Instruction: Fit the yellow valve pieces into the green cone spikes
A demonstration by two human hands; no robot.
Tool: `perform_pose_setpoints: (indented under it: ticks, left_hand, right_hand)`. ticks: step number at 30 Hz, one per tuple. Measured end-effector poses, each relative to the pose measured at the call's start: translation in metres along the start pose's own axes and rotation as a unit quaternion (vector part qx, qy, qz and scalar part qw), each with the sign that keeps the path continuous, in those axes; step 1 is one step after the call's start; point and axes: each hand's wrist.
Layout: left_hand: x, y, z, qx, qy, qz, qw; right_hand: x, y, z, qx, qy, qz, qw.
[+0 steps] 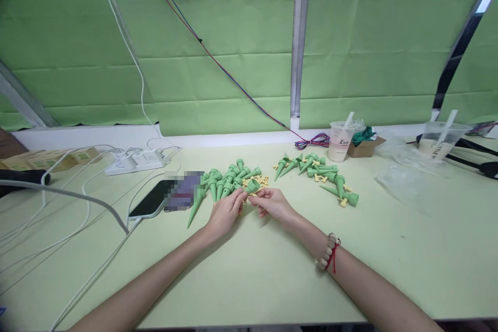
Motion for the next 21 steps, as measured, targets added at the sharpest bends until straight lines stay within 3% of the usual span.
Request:
perform_pose_setpoints:
  ticks: [6, 11, 13, 16, 18, 21]
  left_hand:
    - [0.0015, -0.0038, -0.0018, -0.027, -0.005, -0.016, 0.999]
    - [0.0028, -0.0033, -0.0011, -0.026, -0.012, -0.056, 0.998]
    - [0.0041, -0.0010, -0.0002, -0.017, -0.027, -0.103, 0.994]
    - [0.0053, 0.0019, 0.0006, -0.022, -0.050, -0.161, 0.985]
    - [0.0053, 0.0026, 0.0004, -0.022, -0.054, -0.170, 0.984]
    - [0.0040, 0.0022, -0.0006, -0.019, -0.058, -0.149, 0.987]
  right_hand:
    - [0.0031, -0.0059, 0.0006, -0.085, -0.062, -0.076, 0.992]
    - [0.0051, -0.0092, -0.0024, -0.219, -0.125, -0.170, 0.953]
    - [0.0055, -0.0084, -0.0030, -0.182, -0.102, -0.145, 0.967]
    - [0.0051, -0.0054, -0.0028, -0.053, 0.005, -0.026, 0.998]
    - [0.0039, -0.0035, -0.0024, 0.003, 0.068, 0.051, 0.996]
    - [0.0021, -0.0023, -0.0022, 0.035, 0.103, 0.115, 0.987]
Point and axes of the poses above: each hand's wrist, its own z-axis towards the middle knuckle, its own x-axis out of the palm, y = z × x, and after that the axes turned 4 degrees about x, right-handed
